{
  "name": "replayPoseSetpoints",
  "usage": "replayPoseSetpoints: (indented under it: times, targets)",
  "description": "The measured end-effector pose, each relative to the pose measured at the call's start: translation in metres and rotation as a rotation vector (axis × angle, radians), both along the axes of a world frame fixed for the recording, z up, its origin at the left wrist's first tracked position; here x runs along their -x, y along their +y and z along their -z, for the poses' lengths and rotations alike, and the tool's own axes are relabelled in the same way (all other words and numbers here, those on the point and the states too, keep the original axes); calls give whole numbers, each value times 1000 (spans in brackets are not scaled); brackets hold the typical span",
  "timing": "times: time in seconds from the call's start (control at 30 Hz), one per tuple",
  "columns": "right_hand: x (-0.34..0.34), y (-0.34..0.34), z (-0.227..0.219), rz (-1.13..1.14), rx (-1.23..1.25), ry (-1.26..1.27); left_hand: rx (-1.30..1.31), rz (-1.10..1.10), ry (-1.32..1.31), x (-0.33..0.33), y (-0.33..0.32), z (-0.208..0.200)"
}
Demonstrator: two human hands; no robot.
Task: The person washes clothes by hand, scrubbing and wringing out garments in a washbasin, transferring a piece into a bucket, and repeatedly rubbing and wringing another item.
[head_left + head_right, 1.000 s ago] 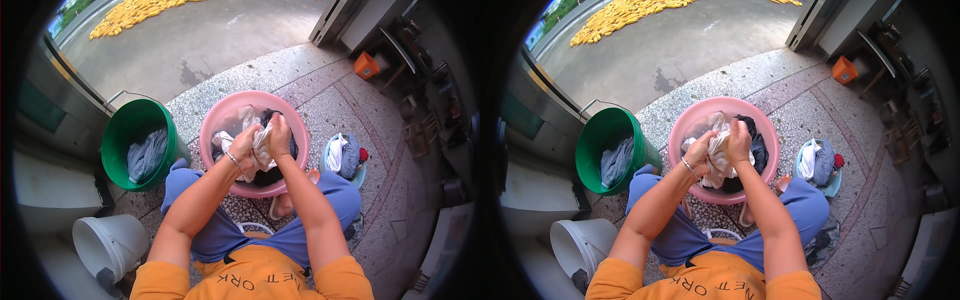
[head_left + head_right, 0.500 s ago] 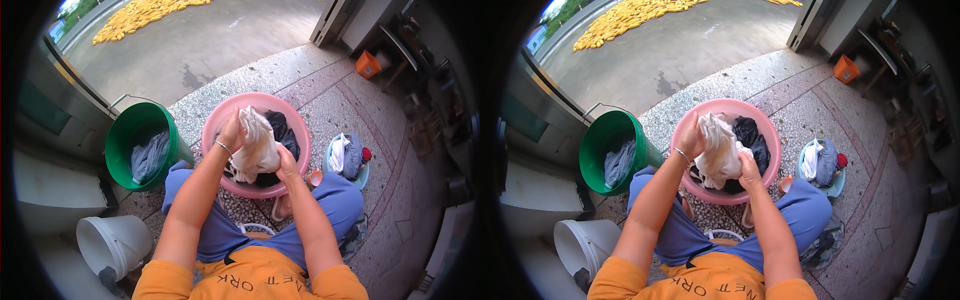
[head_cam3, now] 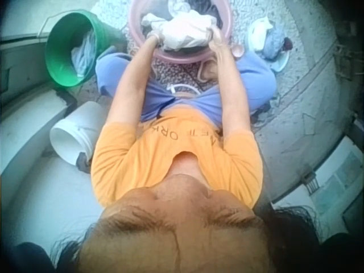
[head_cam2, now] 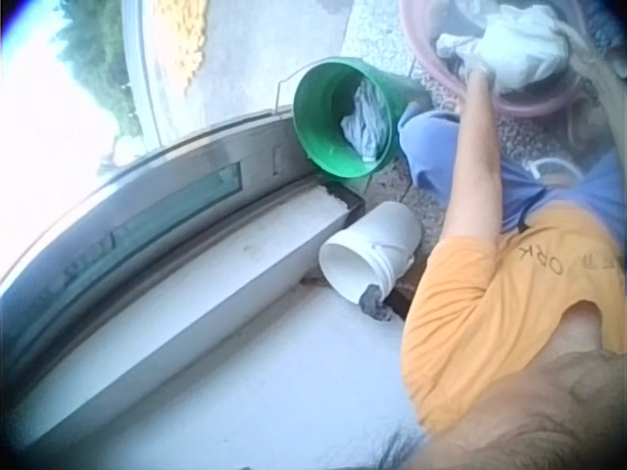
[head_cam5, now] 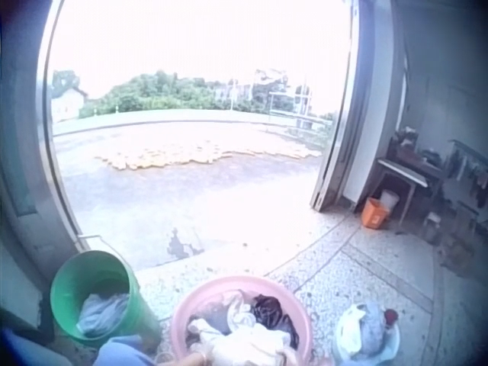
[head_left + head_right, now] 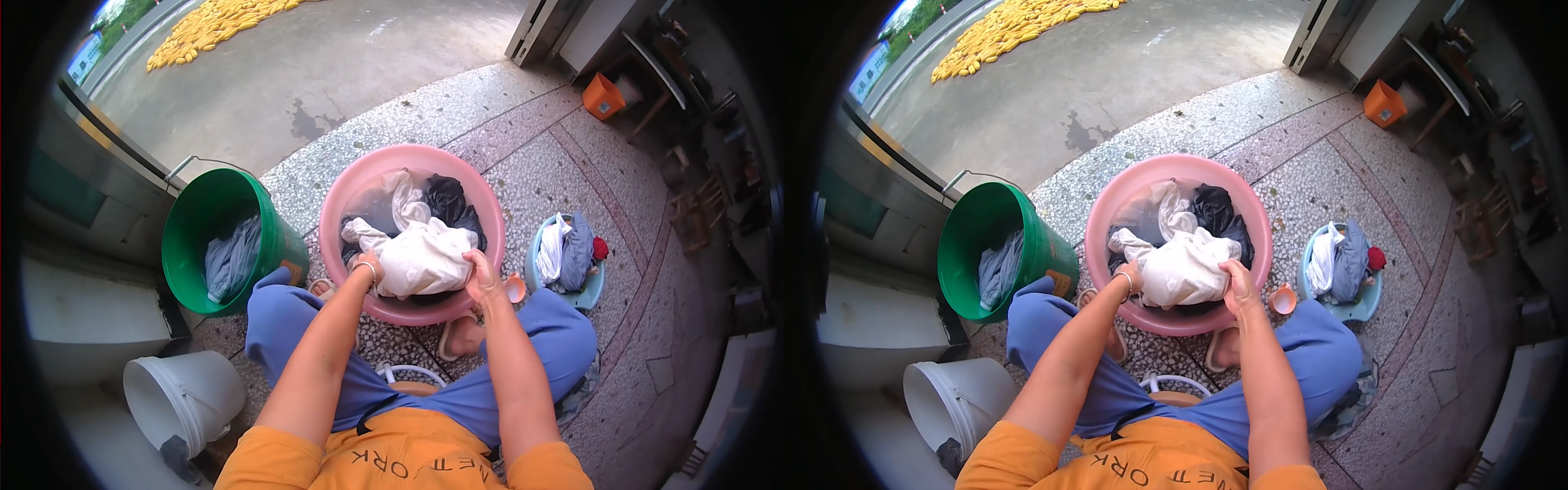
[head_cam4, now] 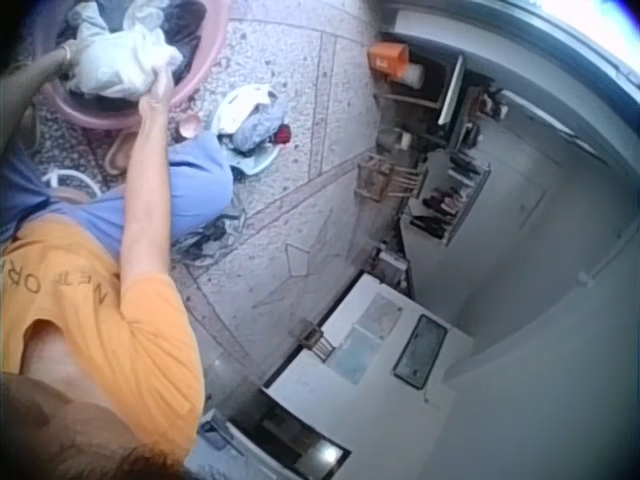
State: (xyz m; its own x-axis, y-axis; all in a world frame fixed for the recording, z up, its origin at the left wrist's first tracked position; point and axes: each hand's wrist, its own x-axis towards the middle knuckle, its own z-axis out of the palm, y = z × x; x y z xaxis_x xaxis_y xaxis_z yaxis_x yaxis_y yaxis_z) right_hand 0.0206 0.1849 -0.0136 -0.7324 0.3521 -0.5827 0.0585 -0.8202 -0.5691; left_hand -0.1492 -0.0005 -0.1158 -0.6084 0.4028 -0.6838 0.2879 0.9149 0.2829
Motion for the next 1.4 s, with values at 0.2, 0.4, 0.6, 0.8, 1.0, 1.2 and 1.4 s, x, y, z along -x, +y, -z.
replayPoseSetpoints:
  times: [0.2,0.4,0.6,0.8,1.0,1.2,1.4]
  targets:
    - [17,24,-45,-258,-249,250,-493,-609,-722,16,-4,9]
    - [49,54,-85,-154,-568,169,-1289,-729,-298,57,17,-91]
    - [51,87,-84,24,-296,319,-1521,-483,87,34,-3,-193]
    - [10,113,93,-367,-1184,-794,-330,-220,34,10,-36,1]
    - [-20,86,131,-309,-1181,-938,-188,-133,-239,0,-31,8]
    - [33,87,44,-94,-1011,-494,-1150,-702,-354,41,-17,-46]
    - [32,115,1,120,-701,-172,-1160,-584,29,12,18,-127]
